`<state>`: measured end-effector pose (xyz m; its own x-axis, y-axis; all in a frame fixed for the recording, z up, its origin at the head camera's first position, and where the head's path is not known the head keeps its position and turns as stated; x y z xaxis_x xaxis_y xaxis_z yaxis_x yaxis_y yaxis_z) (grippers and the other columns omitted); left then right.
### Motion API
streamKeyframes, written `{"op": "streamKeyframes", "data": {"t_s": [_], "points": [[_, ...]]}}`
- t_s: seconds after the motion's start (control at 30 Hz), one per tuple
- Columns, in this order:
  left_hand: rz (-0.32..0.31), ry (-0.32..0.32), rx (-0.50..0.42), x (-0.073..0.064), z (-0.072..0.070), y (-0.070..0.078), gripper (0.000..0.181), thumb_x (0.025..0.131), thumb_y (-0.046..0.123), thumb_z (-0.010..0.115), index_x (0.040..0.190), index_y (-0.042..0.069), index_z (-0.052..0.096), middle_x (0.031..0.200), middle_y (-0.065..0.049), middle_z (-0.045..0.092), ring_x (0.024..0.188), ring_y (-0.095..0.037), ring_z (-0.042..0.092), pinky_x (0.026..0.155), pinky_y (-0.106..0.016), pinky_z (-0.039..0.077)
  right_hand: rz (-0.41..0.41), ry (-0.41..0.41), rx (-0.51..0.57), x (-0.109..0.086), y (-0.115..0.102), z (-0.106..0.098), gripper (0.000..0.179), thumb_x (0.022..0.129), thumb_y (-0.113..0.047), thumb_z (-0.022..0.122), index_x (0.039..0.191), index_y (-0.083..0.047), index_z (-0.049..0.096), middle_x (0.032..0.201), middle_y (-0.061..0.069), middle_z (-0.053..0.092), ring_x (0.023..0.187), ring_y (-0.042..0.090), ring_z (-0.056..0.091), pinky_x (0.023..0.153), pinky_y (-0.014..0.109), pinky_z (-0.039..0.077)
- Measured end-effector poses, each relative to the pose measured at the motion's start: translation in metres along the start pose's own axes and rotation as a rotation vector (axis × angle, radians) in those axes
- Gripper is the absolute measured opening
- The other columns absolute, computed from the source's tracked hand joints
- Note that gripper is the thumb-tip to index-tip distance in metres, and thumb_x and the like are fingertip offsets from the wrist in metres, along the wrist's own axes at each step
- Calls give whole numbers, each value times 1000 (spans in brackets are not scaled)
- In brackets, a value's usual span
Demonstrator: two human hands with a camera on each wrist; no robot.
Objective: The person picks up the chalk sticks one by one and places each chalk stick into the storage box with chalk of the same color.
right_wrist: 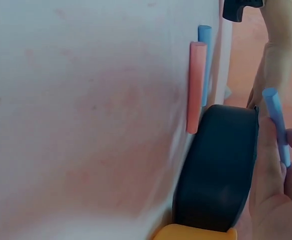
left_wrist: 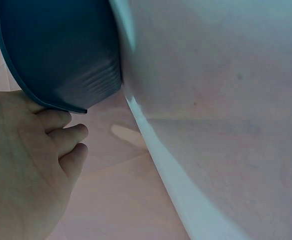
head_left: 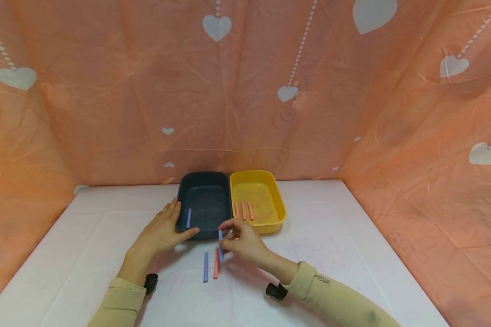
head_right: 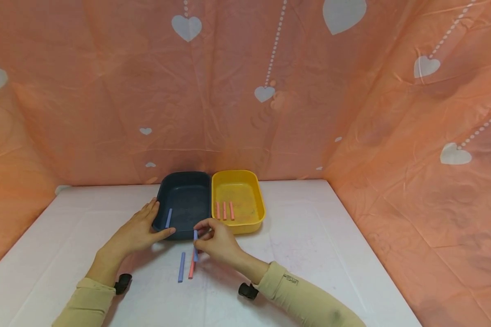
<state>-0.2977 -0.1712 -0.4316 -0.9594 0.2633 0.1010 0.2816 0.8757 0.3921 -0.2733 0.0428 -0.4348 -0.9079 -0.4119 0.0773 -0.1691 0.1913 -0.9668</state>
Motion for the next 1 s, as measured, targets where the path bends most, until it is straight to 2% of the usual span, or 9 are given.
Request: {"op": "streamKeyframes", "data": {"t_s": [0.3, 0.47, 0.53, 0.7, 0.77, 0.87, 1.0], "points": [[1, 4, 2, 0, 0, -1, 113, 93, 70, 62, 157, -16, 23, 168, -33, 16, 154, -52, 19, 122, -65, 22, -43, 34, 30, 14, -6, 2, 32, 88, 4, 73, 119, 5, 65, 101, 10, 66, 79, 13, 68, 72, 27, 62], [4, 8, 0, 0, 0, -1, 113, 93, 69, 62, 157, -16, 24, 167, -33, 16, 153, -52, 19, 122, -65, 22, -17, 69, 12, 24, -6, 0, 31, 90, 0, 74, 120, 0, 67, 107, 8, 64, 83, 14, 69, 74, 25, 61], [5, 8, 1, -1, 0, -1, 113, 93, 69, 62, 157, -16, 24, 167, -33, 16, 153, -52, 19, 122, -65, 21, -7, 76, 36, 28, -6, -1, 32, 91, 0, 74, 122, 2, 66, 109, 9, 64, 84, 15, 70, 76, 28, 62], [4, 8, 2, -1, -1, -1, 113, 93, 69, 62, 157, -16, 23, 168, -33, 16, 153, -52, 19, 122, -65, 21, -20, 96, 128, 40, -7, 1, 37, 90, 4, 73, 125, 9, 63, 109, 13, 62, 81, 16, 72, 78, 46, 64], [2, 8, 2, -1, -1, -1, 114, 93, 70, 61, 157, -16, 23, 168, -32, 16, 153, -52, 19, 122, -65, 21, -28, 108, 154, 45, -8, 2, 37, 89, 5, 74, 124, 10, 63, 108, 14, 62, 79, 17, 72, 78, 49, 64], [-3, 5, -2, -1, -1, -1, 114, 93, 70, 61, 157, -16, 23, 168, -32, 15, 154, -52, 19, 122, -65, 21, -21, 125, 175, 52, -8, 2, 37, 89, 6, 74, 124, 10, 63, 108, 14, 62, 79, 17, 72, 76, 45, 64], [-2, 4, -7, 0, 0, -1, 113, 93, 70, 62, 157, -15, 23, 168, -32, 16, 154, -52, 19, 122, -65, 22, -5, 151, 144, 61, -6, 2, 37, 89, 3, 76, 124, 6, 65, 108, 13, 64, 78, 16, 72, 74, 38, 64]]}}
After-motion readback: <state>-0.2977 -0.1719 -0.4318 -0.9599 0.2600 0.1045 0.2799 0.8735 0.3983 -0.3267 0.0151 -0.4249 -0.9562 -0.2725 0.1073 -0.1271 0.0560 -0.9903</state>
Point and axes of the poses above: each hand's wrist, its own x-axis towards the middle knuckle, its own z-axis out of the palm, y = z × x, the point moved 8 cm from there along x, towards the middle knuckle
